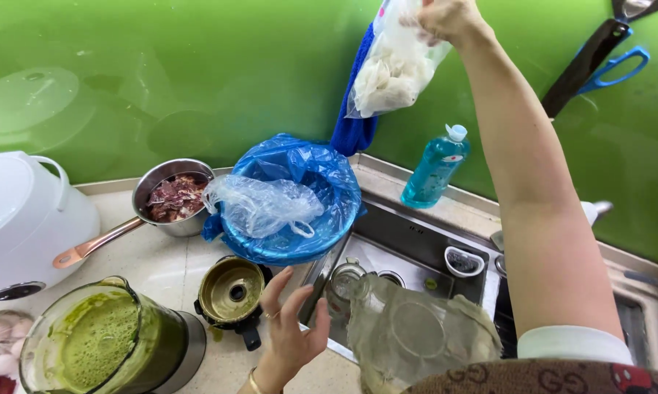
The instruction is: Straining a green blended liquid through a cloth filter into a small pot in the kitchen sink.
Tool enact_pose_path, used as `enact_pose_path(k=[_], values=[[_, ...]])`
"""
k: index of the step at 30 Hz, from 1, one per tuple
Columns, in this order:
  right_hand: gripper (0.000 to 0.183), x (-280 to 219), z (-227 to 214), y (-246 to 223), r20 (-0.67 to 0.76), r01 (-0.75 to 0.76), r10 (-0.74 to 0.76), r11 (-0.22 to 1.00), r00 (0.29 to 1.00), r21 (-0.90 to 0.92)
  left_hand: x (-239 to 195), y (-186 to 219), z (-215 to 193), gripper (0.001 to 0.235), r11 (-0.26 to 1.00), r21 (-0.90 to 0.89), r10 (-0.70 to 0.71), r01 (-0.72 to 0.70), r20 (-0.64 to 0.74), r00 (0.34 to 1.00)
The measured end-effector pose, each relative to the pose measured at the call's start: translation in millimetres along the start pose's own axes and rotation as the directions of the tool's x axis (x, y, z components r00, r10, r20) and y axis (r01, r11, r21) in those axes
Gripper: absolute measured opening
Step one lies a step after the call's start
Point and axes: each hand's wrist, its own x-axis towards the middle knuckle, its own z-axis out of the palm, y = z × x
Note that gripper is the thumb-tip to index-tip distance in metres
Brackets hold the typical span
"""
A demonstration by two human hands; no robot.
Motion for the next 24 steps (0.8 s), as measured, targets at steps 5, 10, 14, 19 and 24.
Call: enact_pose_path(k=[5,10,14,19,24], values=[[0.036,24,15,51,0.239,-0.195,0.192,0.981,0.952,-0.014,66,-2,34,0.045,0.983,-0.183,0.003,0.017,0.107,0.994],[0.03,33,1,81,0.248,-0.15,0.117,0.982,0.962,0.119,118,-17,69,0.042,0.956,-0.295,0.024,0.006,0.098,0.995],[0.018,22,-22,68,0.353,-0.227,0.072,0.877,0.933,0.422,160,-28,102,0.041,0.91,-0.408,-0.009,0.071,0.153,0.988],[0.014,24,-35,67,0.404,-0.281,0.006,0.726,0.915,0.627,222,-34,150,0.044,0.899,-0.438,0.075,0.019,0.195,0.978],[0.015,10,-25,41,0.241,-0.279,0.204,0.898,0.949,0.339,290,-36,200,0.08,0.941,-0.118,0.33,-0.317,0.107,0.938]])
